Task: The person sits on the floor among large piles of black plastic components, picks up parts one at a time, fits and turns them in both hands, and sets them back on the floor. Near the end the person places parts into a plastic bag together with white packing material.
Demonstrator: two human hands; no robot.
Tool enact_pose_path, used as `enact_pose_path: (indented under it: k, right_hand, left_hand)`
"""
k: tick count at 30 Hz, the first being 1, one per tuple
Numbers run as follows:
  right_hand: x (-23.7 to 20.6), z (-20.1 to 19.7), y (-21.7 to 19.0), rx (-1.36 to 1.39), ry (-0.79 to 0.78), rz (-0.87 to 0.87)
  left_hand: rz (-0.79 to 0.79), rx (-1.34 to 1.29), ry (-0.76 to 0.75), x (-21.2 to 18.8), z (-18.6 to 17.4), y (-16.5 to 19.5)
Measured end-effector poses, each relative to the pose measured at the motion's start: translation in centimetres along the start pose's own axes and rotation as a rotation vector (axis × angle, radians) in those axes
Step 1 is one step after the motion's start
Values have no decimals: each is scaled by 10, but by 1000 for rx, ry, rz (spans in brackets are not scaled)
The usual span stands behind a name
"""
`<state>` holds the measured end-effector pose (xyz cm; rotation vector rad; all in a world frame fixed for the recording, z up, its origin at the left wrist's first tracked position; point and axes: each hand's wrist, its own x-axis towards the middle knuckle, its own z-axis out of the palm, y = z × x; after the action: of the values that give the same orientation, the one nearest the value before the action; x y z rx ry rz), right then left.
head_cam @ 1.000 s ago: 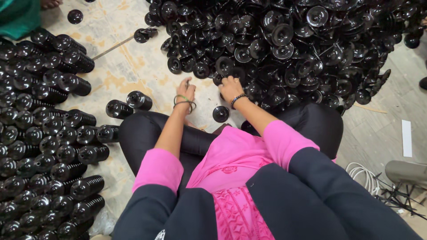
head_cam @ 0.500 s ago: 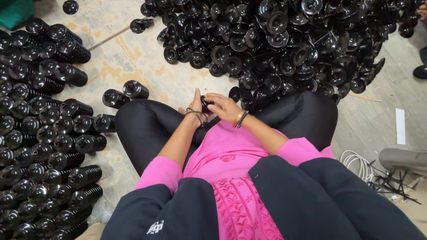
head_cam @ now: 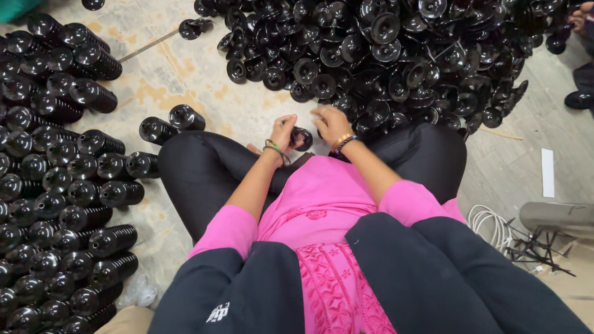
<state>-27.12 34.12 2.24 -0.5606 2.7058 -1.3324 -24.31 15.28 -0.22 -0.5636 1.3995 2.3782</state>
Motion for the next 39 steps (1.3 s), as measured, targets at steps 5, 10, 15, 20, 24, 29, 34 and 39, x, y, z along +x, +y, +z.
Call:
enact_pose_path:
  k: [5,10,15,20,24,29,34,39]
  right_hand:
    - [8,-15,9,-622,-75,-217]
    - [4,-4,3,-335,199,-176]
    - [-13,3,-18,-107,178,-111]
    - [-11,-12,-20,-136,274,-256]
    - [-11,-2,-21,-6,235,-76]
    - [-18,16,-25,503,-74,33]
    - [-12,8,-8,618,-265,143]
    - [-9,10,2,864,-84,440]
  left_hand:
    - [-42,29,221,6,-5,12]
    - [-133,20,85,4,-2,13]
    - [-175,-51,-7,7,-2,11]
    - [-143,-105,122,10,-7,12]
    - [-142,-90,8,9,-8,10]
    - [-102,-143,-147,4,-8,12]
    - [-155,-132,-162,0,-5,12]
    - [245,151,-273,2,7,-4]
